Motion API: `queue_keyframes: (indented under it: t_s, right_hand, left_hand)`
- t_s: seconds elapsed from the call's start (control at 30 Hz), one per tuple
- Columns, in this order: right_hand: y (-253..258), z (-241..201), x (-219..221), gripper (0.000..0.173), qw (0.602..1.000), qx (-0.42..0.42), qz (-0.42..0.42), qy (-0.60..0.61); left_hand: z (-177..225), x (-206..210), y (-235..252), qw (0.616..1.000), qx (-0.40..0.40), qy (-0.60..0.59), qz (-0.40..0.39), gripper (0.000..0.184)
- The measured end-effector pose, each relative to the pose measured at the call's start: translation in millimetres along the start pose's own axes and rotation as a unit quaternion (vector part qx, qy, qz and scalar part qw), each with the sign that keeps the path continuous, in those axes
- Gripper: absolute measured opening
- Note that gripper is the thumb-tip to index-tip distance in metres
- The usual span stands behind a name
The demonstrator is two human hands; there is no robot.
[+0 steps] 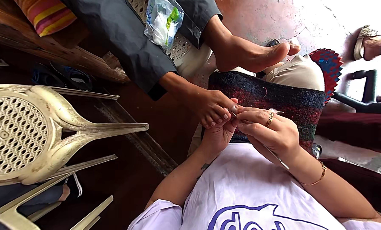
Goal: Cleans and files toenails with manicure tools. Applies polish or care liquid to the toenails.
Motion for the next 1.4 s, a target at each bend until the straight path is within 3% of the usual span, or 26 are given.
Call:
queue_keyframes:
  t_s: [0.13, 0.33, 0.73, 1.1, 1.4]
  right_hand:
    - [0, 2, 0, 0.011, 0.999, 0.022, 0.011, 0.021]
    - [-2, -4, 4, 0.013, 0.999, -0.010, 0.015, -0.044]
    - [-4, 1, 2, 0.013, 1.000, 0.006, 0.023, -0.001]
    - [-4, 11, 0, 0.010, 0.988, 0.079, 0.066, 0.111]
    - [7, -4, 0, 0.015, 0.998, 0.066, 0.004, -0.010]
  left_hand:
    - [0, 1, 0, 1.000, -0.005, -0.011, -0.013, 0.023]
    - [0, -1, 0, 1.000, -0.006, -0.002, -0.007, 0.024]
    - [0, -2, -1, 1.000, -0.021, -0.015, -0.010, 0.025]
    - [0, -2, -1, 0.999, -0.031, -0.031, -0.018, 0.027]
    - [0, -2, -2, 1.000, -0.020, 0.013, -0.012, 0.024]
Point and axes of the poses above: each hand's wrist, its own y-axis towards the middle knuckle, its own x-axis out of the palm, z = x × y, the point moved 6 cm from there along y, towards the middle knuckle, and after that the axes turned 6 degrees about -y, right-handed, at the moved point
